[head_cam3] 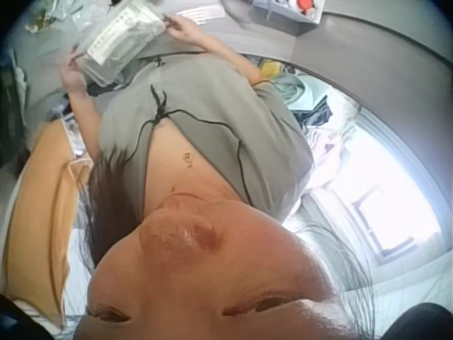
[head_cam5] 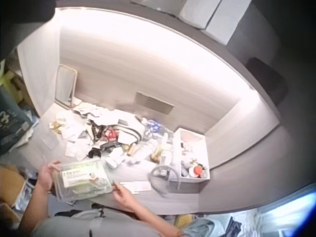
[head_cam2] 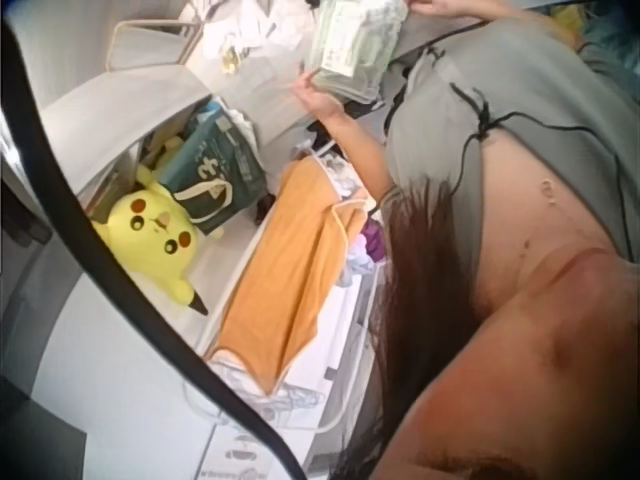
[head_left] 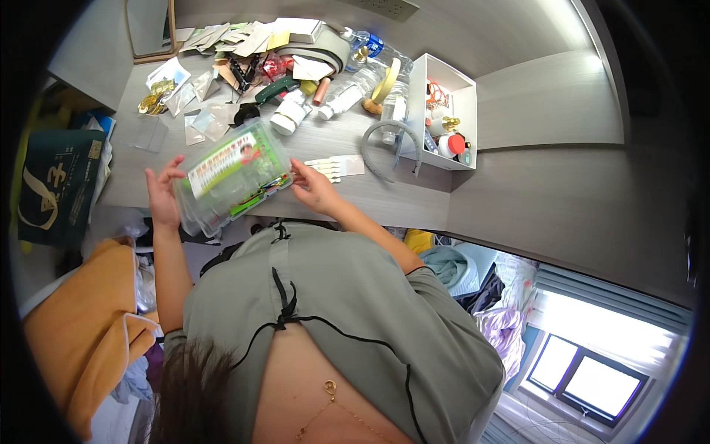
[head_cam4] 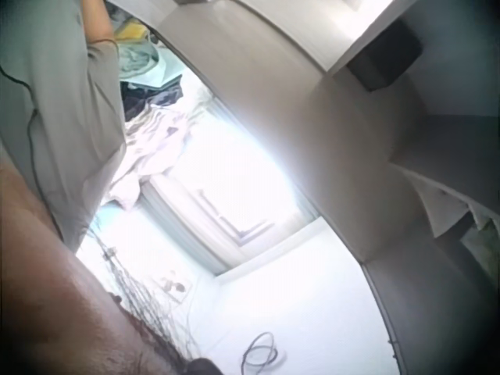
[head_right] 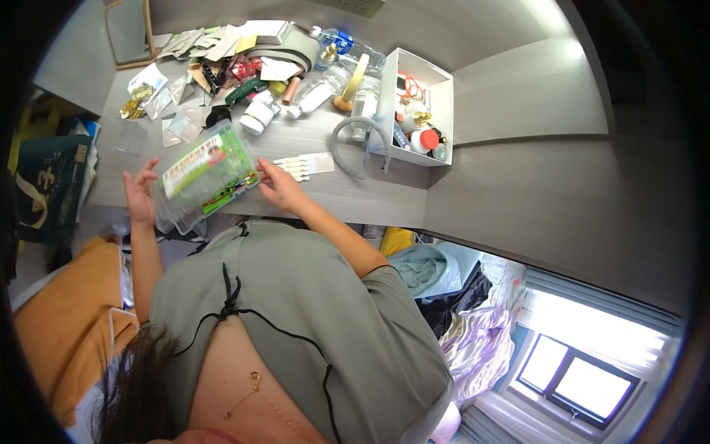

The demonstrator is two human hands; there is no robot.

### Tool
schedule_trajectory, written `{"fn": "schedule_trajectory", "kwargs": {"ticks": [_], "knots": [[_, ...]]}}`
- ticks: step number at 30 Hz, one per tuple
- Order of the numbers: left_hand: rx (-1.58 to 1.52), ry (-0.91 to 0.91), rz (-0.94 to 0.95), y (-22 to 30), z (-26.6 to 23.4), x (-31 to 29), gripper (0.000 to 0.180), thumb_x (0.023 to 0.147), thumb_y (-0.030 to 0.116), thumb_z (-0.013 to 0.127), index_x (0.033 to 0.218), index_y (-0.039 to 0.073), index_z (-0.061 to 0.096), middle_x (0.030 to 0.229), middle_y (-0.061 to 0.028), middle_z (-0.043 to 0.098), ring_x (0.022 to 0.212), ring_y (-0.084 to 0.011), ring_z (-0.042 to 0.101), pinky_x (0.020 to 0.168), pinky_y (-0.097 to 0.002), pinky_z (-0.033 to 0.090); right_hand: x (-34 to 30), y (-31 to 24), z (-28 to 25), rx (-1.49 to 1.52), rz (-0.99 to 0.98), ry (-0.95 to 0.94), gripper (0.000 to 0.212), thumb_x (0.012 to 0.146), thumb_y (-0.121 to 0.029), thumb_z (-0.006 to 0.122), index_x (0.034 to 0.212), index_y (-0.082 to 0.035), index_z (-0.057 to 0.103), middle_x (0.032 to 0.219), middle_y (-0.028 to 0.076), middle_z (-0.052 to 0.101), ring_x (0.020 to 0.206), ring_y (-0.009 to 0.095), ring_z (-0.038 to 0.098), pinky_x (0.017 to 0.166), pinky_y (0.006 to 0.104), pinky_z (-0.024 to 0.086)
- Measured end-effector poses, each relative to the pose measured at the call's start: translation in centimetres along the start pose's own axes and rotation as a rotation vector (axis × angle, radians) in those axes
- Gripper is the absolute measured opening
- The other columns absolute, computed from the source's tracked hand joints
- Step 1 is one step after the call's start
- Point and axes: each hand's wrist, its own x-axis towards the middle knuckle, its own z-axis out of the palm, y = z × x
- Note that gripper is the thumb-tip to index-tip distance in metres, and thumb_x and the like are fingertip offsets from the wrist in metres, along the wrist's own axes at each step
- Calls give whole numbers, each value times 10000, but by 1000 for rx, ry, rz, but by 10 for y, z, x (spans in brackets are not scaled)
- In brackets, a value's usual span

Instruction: The person organizes a cluttered desk and assembles a green electronic circuit kit. They place components such as wires, resistors, and small modules into the kit's compartments, connect wires to the circuit board, and then close the kit's lid.

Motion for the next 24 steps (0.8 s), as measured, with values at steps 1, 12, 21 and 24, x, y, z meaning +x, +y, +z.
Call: {"fn": "schedule_trajectory", "kwargs": {"ticks": [1,12,21,24], "knots": [[251,41,27,3,7,-8,562,1009,508,358,1144,53,658,1382,-113,527,1315,-271,420,1129,-384,238,2,5,-3,101,24,-3,594,919,-114,629,1453,-17,388,1314,157,545,1133,193,556,934,310,478],[1795,-137,1,22,124,-64,1075,613,473,843,1523,310,295,1594,-172,175,1460,-396,159,1076,-681,222,10,-25,15,-177,-17,19,731,811,-184,780,1402,-15,385,1156,161,472,836,212,609,745,331,537],[1742,-50,151,4,106,-55,1037,593,368,872,1491,332,355,1596,-115,205,1455,-381,197,1022,-668,317,11,-20,27,-202,-35,130,606,813,-180,772,1313,-19,470,1036,128,534,763,207,606,704,321,527],[1746,-53,104,7,107,-51,1030,598,355,874,1489,327,358,1590,-120,218,1452,-384,205,1006,-656,336,13,-31,24,-258,138,9,650,846,-150,748,1373,2,399,972,112,591,732,150,588,678,294,517]]}}
